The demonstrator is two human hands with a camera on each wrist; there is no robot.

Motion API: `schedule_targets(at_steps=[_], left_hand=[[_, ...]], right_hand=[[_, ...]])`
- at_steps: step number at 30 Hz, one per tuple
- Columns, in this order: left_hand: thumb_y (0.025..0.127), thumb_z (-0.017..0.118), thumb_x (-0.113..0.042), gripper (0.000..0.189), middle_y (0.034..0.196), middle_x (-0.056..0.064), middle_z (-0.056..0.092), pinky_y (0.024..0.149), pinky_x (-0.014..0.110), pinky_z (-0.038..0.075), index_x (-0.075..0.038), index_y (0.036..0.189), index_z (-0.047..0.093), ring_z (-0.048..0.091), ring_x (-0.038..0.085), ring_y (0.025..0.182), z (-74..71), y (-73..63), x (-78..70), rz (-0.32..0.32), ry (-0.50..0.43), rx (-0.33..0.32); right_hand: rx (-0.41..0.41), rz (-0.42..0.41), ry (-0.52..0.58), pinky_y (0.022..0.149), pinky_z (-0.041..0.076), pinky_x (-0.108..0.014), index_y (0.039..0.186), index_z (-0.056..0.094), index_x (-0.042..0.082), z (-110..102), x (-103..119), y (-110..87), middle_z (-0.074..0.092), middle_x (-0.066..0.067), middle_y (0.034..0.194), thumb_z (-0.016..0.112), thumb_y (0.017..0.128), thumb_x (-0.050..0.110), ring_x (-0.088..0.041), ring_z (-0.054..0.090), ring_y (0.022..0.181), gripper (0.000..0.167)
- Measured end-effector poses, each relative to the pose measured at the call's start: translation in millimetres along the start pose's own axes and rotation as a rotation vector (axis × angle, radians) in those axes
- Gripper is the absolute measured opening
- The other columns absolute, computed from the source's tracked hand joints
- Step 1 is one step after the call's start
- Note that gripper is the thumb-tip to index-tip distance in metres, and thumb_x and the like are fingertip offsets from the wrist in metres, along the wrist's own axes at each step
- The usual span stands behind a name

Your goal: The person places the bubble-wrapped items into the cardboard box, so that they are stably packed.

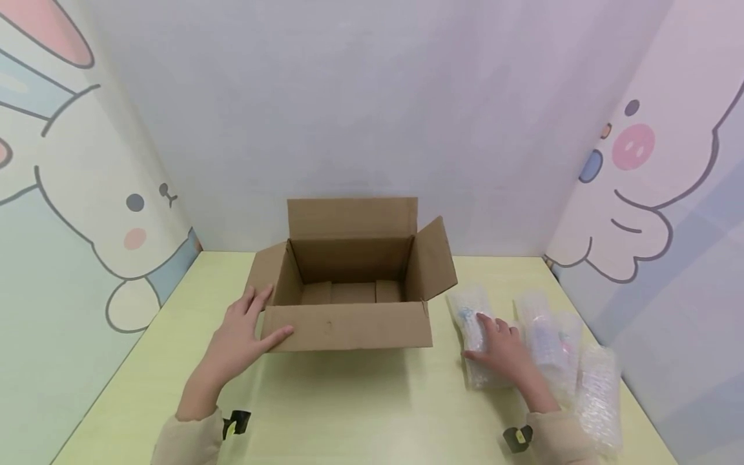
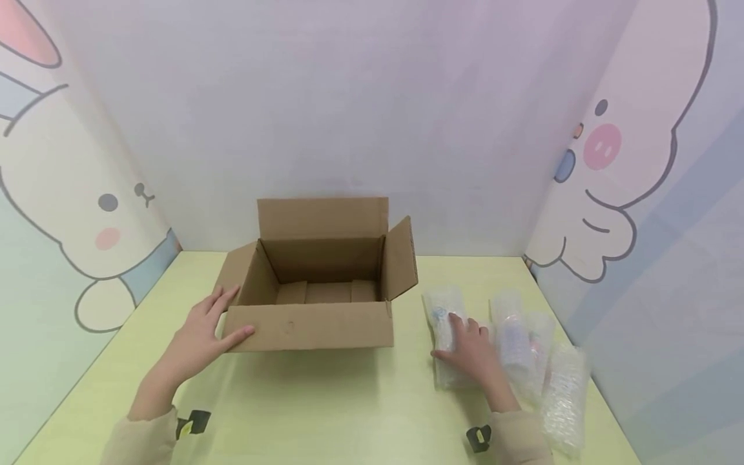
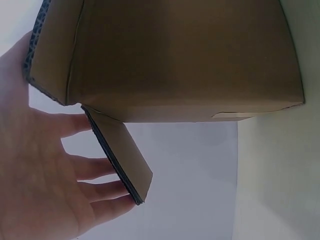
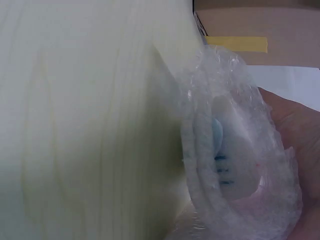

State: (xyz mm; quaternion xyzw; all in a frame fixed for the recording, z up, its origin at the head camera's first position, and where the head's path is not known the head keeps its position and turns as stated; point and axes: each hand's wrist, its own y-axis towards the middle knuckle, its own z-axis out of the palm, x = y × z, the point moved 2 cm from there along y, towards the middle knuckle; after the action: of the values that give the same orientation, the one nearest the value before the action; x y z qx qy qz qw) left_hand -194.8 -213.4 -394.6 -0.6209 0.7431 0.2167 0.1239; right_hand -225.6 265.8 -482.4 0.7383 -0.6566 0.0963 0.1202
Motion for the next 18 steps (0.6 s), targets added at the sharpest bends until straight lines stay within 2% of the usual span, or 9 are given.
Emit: schedule_targets(at_steps=[10,14,18], left_hand=[[0.086,0.064,-0.057,0.090,0.155,0.032,0.020,0.089,0.070,0.042,-0.012,0.154,0.026,0.024,0.053,0.139,5.2,-5.8,-7.1,0.002,-0.015,-0.022],[0.086,0.064,-0.057,0.090,0.155,0.032,0.019,0.089,0.070,0.042,-0.013,0.154,0.026,0.023,0.052,0.139,6.9,-5.6,-8.3,0.007,-0.022,-0.023],[0.086,0.064,-0.056,0.089,0.155,0.032,0.020,0.088,0.069,0.044,-0.012,0.154,0.025,0.024,0.052,0.139,6.0,-4.1,-8.6,0.012,-0.021,-0.024]], right_hand=[[-0.054,-0.028,0.023,0.080,0.046,-0.062,0.138,0.045,0.001,1.8,-3.0,0.4,0.051,-0.038,0.124,0.082,0.072,0.036,-0.054,0.050,0.102,0.083],[-0.086,-0.072,0.098,0.086,0.045,-0.063,0.136,0.046,-0.002,-3.2,-8.5,0.6,0.054,-0.036,0.124,0.081,0.073,0.030,-0.054,0.052,0.108,0.080],[-0.109,-0.103,0.168,0.093,0.041,-0.064,0.138,0.043,-0.005,-19.4,-13.1,-0.6,0.053,-0.034,0.129,0.079,0.075,0.029,-0.053,0.050,0.116,0.080]])
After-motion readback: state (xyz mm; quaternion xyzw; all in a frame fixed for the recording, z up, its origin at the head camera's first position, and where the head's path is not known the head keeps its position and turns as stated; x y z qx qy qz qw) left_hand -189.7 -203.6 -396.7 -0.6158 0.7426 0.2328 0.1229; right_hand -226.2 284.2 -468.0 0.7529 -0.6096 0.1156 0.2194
